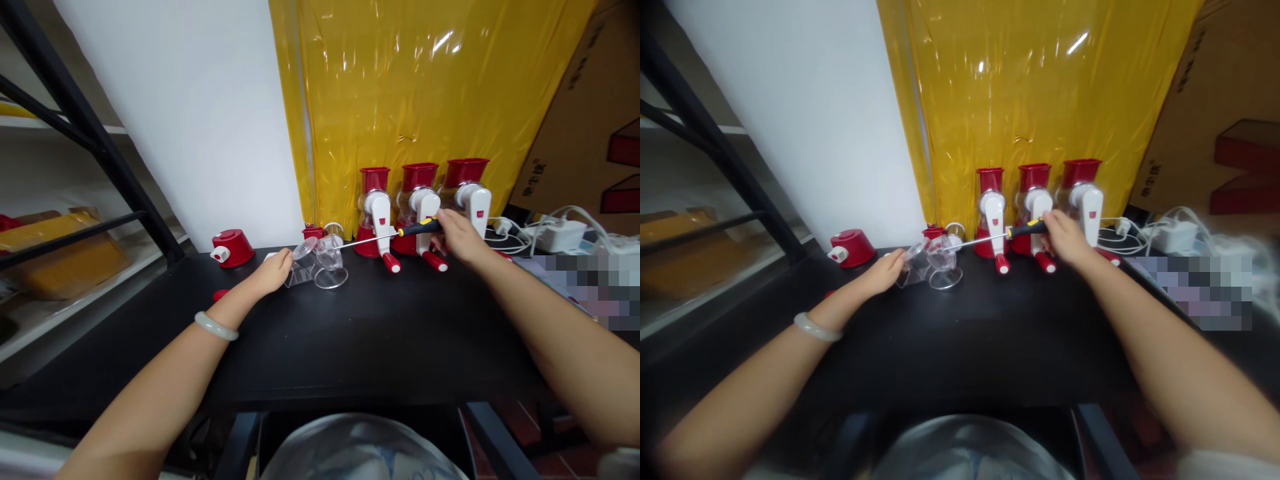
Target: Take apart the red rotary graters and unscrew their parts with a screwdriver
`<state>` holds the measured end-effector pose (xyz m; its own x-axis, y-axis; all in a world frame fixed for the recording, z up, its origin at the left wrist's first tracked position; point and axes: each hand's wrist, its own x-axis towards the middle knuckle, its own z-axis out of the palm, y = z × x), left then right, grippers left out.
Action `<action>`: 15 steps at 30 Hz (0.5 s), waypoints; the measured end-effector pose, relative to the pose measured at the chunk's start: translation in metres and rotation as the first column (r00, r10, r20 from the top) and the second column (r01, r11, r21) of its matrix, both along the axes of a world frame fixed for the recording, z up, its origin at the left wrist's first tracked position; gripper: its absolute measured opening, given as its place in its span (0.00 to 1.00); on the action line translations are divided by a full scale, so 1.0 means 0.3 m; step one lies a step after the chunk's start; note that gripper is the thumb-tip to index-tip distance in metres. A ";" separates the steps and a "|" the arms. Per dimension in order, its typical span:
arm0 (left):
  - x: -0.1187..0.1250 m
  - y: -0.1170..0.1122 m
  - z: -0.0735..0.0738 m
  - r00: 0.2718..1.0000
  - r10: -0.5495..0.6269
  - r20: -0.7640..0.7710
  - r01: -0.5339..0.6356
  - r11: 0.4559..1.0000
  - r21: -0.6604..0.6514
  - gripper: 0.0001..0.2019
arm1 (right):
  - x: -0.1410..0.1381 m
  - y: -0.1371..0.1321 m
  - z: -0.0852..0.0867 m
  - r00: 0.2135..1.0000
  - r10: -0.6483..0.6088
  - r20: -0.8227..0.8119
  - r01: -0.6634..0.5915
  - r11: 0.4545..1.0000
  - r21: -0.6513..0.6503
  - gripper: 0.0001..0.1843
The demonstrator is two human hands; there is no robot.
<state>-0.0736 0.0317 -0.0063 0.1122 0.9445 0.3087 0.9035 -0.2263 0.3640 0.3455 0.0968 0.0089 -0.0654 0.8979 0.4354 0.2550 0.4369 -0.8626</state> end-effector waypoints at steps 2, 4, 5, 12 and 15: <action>0.002 -0.003 0.003 1.000 -0.002 0.007 0.002 1.000 0.002 0.18 | -0.005 -0.007 0.004 0.997 -0.032 0.069 0.032 0.999 -0.008 0.19; 0.004 -0.005 0.005 1.000 -0.004 0.007 0.004 1.000 0.004 0.18 | -0.013 -0.012 0.007 1.000 0.001 0.022 -0.001 1.000 -0.017 0.15; 0.004 -0.006 0.005 1.000 -0.004 0.004 0.004 1.000 0.005 0.18 | -0.016 -0.014 0.008 0.999 0.036 -0.028 -0.037 0.999 -0.020 0.13; -0.001 0.000 0.001 1.000 0.001 -0.004 -0.001 1.000 0.011 0.18 | -0.036 -0.021 0.026 0.946 0.134 -0.294 -0.167 0.982 -0.090 0.06; -0.001 0.001 0.001 1.000 0.003 -0.002 -0.003 1.000 0.007 0.18 | -0.043 -0.015 0.027 0.943 0.098 -0.317 -0.144 0.981 -0.127 0.09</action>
